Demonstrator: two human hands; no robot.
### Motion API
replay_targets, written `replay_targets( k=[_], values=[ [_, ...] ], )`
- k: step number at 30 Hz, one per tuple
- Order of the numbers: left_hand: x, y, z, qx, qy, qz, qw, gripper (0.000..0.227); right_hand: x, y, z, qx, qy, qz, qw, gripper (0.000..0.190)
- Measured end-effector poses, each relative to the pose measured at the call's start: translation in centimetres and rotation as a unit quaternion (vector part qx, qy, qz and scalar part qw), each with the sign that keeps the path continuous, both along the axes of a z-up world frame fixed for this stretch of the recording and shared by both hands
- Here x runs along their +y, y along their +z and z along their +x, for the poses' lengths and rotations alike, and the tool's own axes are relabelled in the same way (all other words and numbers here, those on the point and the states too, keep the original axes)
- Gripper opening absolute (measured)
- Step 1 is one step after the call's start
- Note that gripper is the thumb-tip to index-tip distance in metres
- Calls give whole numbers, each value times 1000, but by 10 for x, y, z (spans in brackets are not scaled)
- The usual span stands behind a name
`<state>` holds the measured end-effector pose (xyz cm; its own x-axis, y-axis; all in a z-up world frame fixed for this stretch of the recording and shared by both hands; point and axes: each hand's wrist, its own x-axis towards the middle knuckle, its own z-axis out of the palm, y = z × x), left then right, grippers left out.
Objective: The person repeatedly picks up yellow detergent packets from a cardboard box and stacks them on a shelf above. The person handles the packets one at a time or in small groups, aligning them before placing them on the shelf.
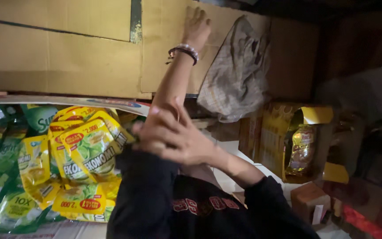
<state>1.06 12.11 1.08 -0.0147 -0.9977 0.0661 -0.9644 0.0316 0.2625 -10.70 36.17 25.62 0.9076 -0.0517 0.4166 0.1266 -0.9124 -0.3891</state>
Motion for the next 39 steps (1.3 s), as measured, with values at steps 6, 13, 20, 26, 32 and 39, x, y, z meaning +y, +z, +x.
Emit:
replay_targets(
  k=[6, 13, 20, 26, 32, 39],
  values=[
    [28, 57, -18, 39, -62, -18, 997, 26, 52, 44, 22, -200, 152, -61, 966, 52],
    [99, 158, 6, 155, -80, -4, 985, 43, 80, 61, 20, -4, 124, -8, 992, 63],
    [226, 200, 105, 211, 60, -154, 963, 42, 53, 27, 36, 77, 163, 282, 942, 88],
    [326, 227, 158, 226, 166, -128, 951, 15, 72, -7, 60, 145, 5, 310, 940, 63],
    [394, 255, 175, 176, 221, -56, 958, 18, 89, -15, 79, 113, -70, 133, 982, 53],
    [454, 264, 166, 159, 313, -23, 936, 33, 88, -18, 81, 114, -94, 130, 980, 42]
  ],
)
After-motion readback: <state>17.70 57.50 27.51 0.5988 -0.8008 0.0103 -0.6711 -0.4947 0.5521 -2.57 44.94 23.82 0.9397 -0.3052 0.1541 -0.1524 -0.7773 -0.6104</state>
